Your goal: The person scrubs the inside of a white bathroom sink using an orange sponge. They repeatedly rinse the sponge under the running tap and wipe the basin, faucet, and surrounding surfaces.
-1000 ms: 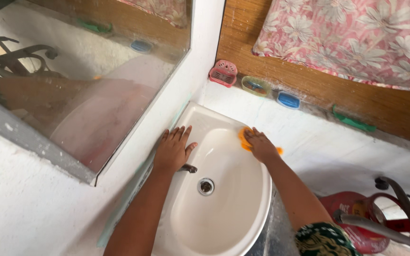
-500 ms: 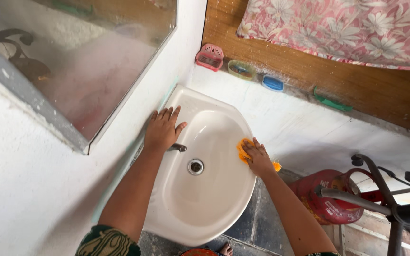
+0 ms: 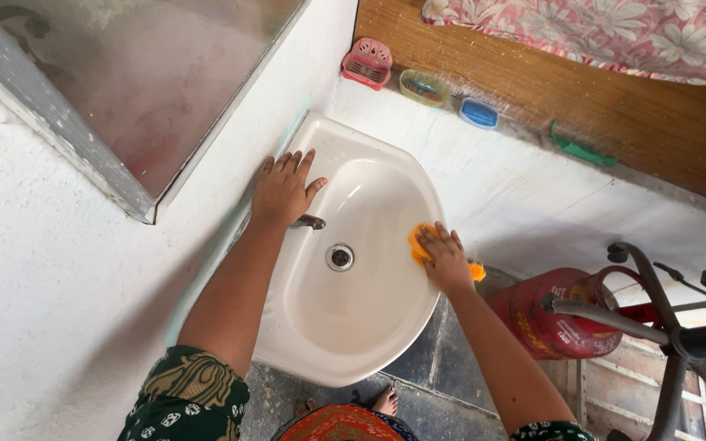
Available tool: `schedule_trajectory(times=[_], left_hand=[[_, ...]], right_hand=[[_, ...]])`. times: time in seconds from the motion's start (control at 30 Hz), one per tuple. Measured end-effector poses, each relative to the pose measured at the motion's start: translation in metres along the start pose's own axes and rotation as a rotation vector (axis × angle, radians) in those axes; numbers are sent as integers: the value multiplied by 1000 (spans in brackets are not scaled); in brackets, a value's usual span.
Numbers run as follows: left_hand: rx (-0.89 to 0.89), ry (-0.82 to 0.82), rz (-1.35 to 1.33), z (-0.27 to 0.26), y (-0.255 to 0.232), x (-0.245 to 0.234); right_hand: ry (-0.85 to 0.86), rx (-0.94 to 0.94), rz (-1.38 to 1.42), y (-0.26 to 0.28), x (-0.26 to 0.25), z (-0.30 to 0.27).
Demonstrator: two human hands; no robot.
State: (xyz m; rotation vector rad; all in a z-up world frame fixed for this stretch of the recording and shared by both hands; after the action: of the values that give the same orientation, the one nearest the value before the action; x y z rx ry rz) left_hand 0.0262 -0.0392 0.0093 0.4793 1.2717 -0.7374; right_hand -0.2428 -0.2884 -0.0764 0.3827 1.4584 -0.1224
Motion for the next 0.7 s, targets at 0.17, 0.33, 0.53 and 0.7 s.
schedule_trajectory(times=[0.17, 0.33, 0.53, 0.7], left_hand=[[8, 9, -14, 3, 0, -2], [4, 16, -27, 5, 2, -3], [14, 8, -20, 1, 0, -3], [2, 46, -10, 1, 0, -6]], right_hand=[[-84, -45, 84, 21, -6, -40], [-100, -86, 180, 19, -11, -47], [-114, -59, 146, 36, -13, -57], [-207, -286, 264, 64, -21, -101]])
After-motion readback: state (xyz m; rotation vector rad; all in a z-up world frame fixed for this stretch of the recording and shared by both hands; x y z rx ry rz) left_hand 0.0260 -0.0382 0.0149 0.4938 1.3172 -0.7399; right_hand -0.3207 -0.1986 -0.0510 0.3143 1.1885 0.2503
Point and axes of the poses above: each hand's wrist, its own z-axis towards the middle knuckle, its own x-axis out of the palm, y = z × x, the point moved 5 cm from there along z, towards the middle knuckle, and after that the axes turned 2 degrees about z, right-handed, at the moved point
